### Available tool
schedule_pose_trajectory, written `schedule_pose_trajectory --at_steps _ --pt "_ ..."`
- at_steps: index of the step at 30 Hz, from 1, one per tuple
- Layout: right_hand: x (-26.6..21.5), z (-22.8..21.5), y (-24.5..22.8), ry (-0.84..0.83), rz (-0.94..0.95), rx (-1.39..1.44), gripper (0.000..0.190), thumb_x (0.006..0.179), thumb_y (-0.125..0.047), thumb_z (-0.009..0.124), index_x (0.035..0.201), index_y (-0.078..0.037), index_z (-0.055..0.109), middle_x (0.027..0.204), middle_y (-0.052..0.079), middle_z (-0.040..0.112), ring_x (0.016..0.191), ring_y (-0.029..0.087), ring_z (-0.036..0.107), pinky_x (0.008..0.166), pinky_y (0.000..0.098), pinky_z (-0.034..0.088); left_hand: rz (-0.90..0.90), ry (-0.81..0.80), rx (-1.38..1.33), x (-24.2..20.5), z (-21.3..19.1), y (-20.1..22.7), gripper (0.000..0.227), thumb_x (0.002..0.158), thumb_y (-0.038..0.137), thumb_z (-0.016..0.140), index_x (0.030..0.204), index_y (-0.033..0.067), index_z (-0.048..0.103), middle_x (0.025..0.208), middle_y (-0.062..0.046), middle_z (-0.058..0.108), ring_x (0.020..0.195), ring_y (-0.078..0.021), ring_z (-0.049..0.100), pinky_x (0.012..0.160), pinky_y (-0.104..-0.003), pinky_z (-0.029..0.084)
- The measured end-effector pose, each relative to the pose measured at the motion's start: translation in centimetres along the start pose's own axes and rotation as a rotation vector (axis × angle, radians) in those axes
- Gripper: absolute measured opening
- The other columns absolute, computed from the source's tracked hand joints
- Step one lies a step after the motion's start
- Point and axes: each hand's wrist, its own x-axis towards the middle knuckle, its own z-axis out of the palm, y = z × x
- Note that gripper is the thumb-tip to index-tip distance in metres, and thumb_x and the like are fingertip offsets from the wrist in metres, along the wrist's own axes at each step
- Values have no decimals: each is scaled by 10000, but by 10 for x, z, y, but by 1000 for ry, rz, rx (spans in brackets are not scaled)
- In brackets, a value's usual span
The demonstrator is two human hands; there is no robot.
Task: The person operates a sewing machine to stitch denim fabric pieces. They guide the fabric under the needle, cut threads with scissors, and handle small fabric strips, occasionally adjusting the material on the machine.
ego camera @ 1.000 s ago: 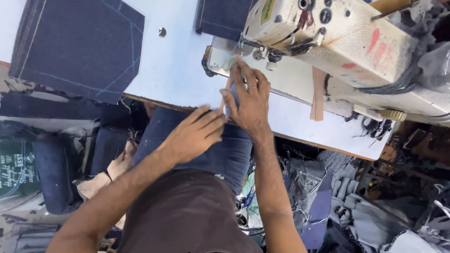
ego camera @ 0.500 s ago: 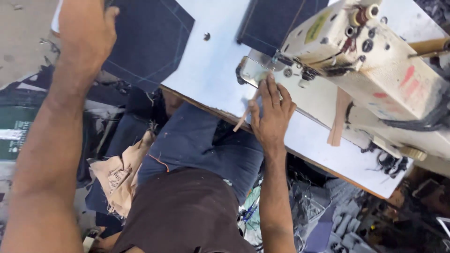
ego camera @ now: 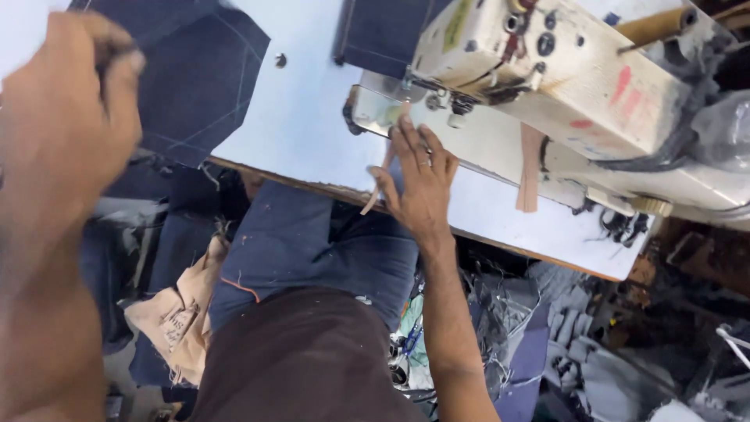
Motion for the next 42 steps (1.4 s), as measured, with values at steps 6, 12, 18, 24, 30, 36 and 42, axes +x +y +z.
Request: schedule_pose_trajectory --at_steps 6,12,18,24,30,36,42 --pt "-1 -1 -5 -3 -6 13 635 1010 -499 668 1444 -39 612 1560 102 527 1439 319 418 1101 484 310 -103 -104 -499 37 -19 93 266 1098 -23 659 1287 -36 472 970 -153 662 838 -185 650 693 -297 506" --pt "-14 13 10 -31 -14 61 465 934 -327 668 1242 22 680 1495 222 517 1478 361 352 1132 562 296 -337 -188 -823 24 84 112 449 1024 21 666 1384 -9 400 1024 -125 682 953 -138 703 811 -317 595" --pt "-4 3 1 -70 -39 2 652 770 -246 651 1334 82 642 1519 184 514 1519 355 309 1110 579 291 30 -167 -155 35 120 112 605 960 131 783 1487 34 502 1507 -281 486 1478 -414 365 1236 -522 346" --pt "-6 6 4 -146 2 -43 607 742 -224 649 1277 62 629 1536 173 512 1525 354 319 1118 584 295 454 -214 -103 78 155 103 551 958 206 785 1463 49 630 1383 -88 637 1425 -269 495 1251 -492 298" --pt "-12 10 8 -59 -31 -24 535 1008 -386 652 1423 -49 625 1594 132 460 1562 320 298 1154 571 289 454 -340 -159 88 147 102 273 979 249 774 1188 80 729 1116 -87 635 1154 -286 571 1164 -466 369" --pt "-8 3 5 -93 5 74 701 963 -531 618 1503 -86 591 1606 72 450 1514 329 318 1134 576 270 460 -485 -381 90 87 122 185 977 217 746 1096 75 749 994 -89 686 918 -297 650 831 -442 497" --pt "-6 -2 7 -76 -16 136 605 905 -552 653 1352 -145 655 1583 82 475 1454 362 371 1109 571 266 487 -472 -547 107 92 142 169 963 254 738 1054 112 746 992 -46 704 936 -243 659 848 -401 514"
